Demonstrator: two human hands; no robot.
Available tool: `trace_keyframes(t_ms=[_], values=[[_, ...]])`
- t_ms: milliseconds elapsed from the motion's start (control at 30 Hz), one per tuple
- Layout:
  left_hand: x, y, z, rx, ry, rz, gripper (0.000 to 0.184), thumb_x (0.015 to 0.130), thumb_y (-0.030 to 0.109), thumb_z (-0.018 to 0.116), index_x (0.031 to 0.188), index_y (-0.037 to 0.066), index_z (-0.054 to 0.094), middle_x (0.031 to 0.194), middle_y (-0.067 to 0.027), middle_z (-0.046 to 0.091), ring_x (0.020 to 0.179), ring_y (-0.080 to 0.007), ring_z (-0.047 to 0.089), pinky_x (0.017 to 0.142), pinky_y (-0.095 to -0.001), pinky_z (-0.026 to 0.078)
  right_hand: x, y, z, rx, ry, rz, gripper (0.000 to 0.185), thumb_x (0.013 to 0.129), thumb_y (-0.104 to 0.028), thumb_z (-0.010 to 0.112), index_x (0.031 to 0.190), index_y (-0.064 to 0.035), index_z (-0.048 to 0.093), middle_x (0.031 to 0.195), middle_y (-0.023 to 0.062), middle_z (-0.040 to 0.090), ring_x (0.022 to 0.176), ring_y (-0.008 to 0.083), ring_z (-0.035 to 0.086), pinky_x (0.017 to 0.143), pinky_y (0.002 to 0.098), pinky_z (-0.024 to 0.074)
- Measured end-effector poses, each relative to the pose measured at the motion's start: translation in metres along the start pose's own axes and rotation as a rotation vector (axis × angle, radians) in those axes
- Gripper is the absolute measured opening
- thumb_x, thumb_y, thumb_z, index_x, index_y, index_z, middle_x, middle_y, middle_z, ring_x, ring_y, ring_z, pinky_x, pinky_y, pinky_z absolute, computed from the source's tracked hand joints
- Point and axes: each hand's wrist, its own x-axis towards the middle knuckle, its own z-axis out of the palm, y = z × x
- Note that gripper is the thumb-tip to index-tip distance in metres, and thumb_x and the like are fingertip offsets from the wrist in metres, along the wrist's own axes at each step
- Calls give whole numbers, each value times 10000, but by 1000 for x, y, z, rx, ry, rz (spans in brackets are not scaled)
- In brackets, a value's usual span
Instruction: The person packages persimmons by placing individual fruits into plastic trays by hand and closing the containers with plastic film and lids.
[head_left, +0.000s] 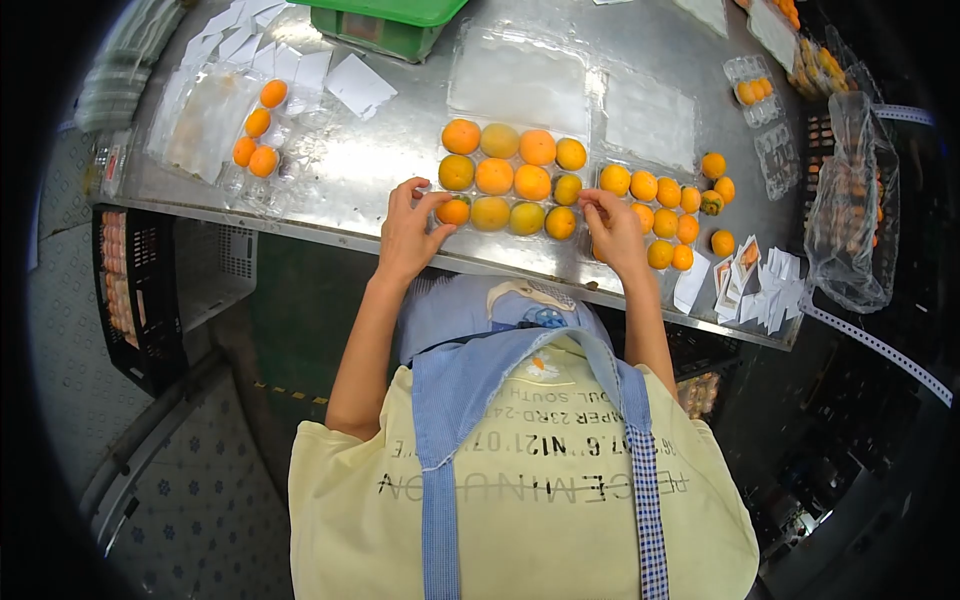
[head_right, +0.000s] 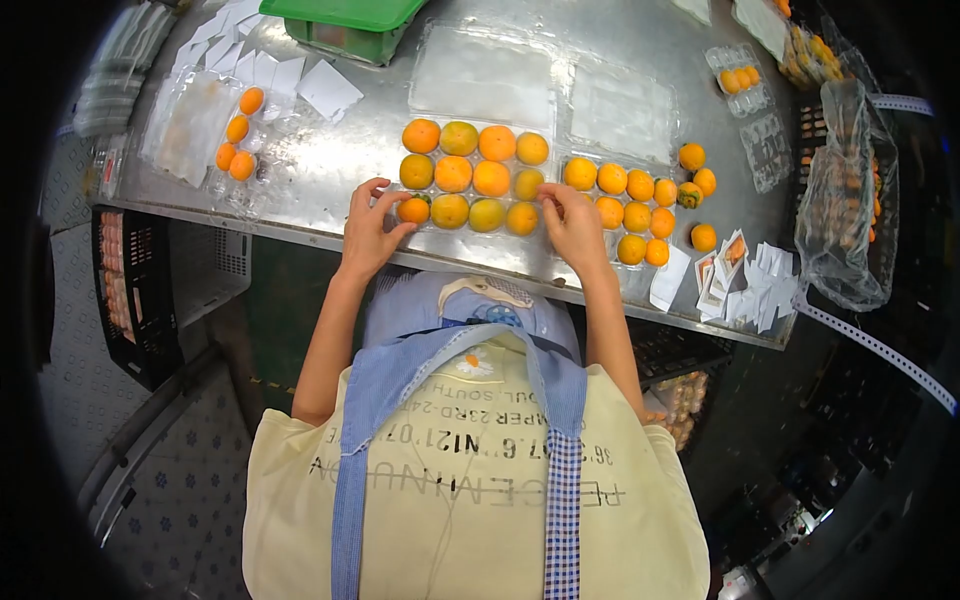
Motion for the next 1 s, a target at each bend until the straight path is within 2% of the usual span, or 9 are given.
trace_keyframes(t_ms=[100,200,300,400,433,567,700,800,1000], values=[[1,1,2,27,89,90,457,630,104,780,1036,52,575,1111,-100,526,969,-303,523,807,-373,469,0,-2,1,14,-9,1,191,848,-67,553,1008,-1,634,908,129,665,764,234,637,679,306,492],[-2,3,3,-75,171,0,416,654,109,788,992,35,557,1017,-81,587,958,-271,556,810,-358,472,-1,-8,-3,13,-2,19,187,849,-62,554,1006,0,635,907,129,665,771,234,638,684,306,494],[-1,15,6,-800,267,-305,383,770,136,737,1094,46,556,1011,-59,610,917,-209,593,804,-324,493,-4,-13,-4,13,-2,32,184,851,-58,563,1010,0,635,903,124,667,782,216,640,693,298,497],[6,44,-18,-1485,19,-613,381,885,206,632,1220,63,524,1085,-58,602,893,-147,604,801,-291,511,-8,-30,-2,108,-60,28,195,854,-64,580,1033,-4,630,906,111,667,792,186,639,702,285,499],[4,40,-14,-1562,-79,-619,425,938,260,543,1316,82,466,1116,-66,603,857,-145,620,790,-295,527,-9,-39,1,155,-87,24,202,855,-67,587,1043,-6,628,908,106,667,795,175,638,705,280,500],[6,59,-11,-1578,-245,-639,439,951,309,505,1331,95,459,1135,-62,602,836,-164,646,772,-301,534,-14,-70,11,278,-175,-74,322,831,-78,638,1143,-29,578,986,88,642,799,154,629,700,262,499],[7,71,-3,-1645,-353,-613,422,966,306,471,1329,91,463,1154,-59,593,908,-165,634,793,-307,532,-18,-94,16,389,-207,-82,506,745,-82,732,1204,-47,522,1111,91,564,784,151,607,668,265,490],[6,76,1,-1607,-365,-600,409,973,294,457,1327,89,464,1187,-62,574,981,-165,610,811,-316,529,-17,-102,15,328,-179,-146,560,715,-104,759,1217,-53,514,1116,100,551,774,160,589,659,262,483],[2,76,12,-1556,-363,-585,386,975,274,455,1313,88,479,1214,-65,554,1019,-153,582,806,-318,521,-20,-98,20,250,-148,-222,457,712,-108,762,1130,-46,590,1057,102,552,773,173,583,647,256,482]])
